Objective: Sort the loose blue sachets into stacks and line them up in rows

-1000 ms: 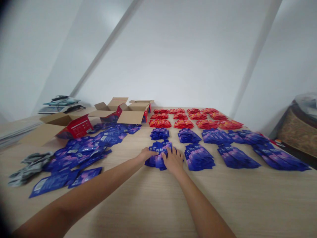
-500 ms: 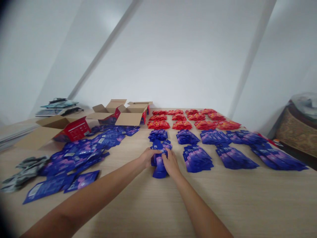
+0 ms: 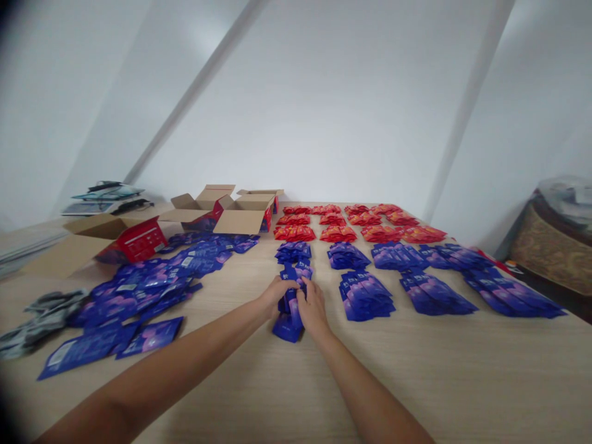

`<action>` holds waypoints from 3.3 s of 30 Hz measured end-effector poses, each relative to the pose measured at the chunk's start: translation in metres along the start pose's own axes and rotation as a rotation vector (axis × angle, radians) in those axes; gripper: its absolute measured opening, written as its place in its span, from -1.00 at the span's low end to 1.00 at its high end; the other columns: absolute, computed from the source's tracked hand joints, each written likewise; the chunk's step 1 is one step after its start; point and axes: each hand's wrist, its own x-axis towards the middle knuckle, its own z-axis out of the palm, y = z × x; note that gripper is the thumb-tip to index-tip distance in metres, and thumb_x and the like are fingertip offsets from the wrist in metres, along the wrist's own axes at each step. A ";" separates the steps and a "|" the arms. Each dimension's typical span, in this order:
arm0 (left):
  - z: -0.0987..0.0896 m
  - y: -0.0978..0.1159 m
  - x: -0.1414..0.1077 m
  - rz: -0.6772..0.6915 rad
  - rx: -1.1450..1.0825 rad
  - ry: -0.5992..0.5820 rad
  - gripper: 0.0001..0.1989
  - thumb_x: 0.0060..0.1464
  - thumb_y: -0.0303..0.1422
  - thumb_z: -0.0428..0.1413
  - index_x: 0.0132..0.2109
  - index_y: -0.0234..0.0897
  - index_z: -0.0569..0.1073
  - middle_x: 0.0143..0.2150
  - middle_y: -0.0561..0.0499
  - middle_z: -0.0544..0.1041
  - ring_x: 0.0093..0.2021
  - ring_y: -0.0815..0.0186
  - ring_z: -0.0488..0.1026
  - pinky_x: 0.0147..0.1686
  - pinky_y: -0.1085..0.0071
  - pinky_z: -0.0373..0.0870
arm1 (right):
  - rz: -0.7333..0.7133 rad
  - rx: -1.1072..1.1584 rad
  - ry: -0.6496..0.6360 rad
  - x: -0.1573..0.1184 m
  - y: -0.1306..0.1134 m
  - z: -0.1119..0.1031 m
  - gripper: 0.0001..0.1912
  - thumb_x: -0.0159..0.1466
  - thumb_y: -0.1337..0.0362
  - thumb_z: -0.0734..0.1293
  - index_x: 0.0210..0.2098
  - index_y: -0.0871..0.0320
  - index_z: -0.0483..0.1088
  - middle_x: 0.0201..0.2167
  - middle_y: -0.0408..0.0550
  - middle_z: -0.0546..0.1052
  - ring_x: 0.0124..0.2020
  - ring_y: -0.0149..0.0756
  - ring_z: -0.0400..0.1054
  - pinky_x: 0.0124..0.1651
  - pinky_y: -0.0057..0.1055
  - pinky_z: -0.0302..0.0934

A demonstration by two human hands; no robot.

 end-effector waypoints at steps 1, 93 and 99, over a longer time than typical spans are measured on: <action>-0.001 0.001 -0.001 -0.007 -0.004 -0.001 -0.74 -0.26 -0.47 0.20 -0.28 -0.35 0.47 -0.53 0.03 0.50 -0.51 0.31 0.45 -0.45 0.42 0.37 | -0.004 0.011 -0.006 0.000 0.000 0.000 -0.51 0.25 0.19 0.07 0.11 0.21 0.26 0.09 0.10 0.36 0.17 -0.17 0.16 0.25 -0.17 -0.03; -0.042 -0.037 -0.006 0.342 -0.018 -0.330 -0.07 -0.40 -0.60 0.17 0.22 -0.21 0.10 0.00 -0.03 0.42 0.04 0.09 0.34 0.01 0.19 0.29 | -0.023 0.329 -0.031 -0.002 -0.009 0.005 -0.25 0.01 0.04 0.42 0.06 0.10 0.02 -0.06 0.03 0.38 -0.01 -0.13 0.33 0.10 -0.14 0.19; -0.034 -0.037 0.006 0.282 -0.080 -0.146 -0.42 -0.50 -0.60 0.07 -0.14 -0.30 0.44 -0.39 0.09 0.50 -0.26 0.14 0.43 -0.23 0.26 0.36 | 0.019 0.361 0.019 -0.003 -0.009 0.004 -0.27 0.00 0.01 0.42 0.04 0.09 0.04 -0.09 0.03 0.39 -0.06 -0.11 0.36 0.05 -0.15 0.23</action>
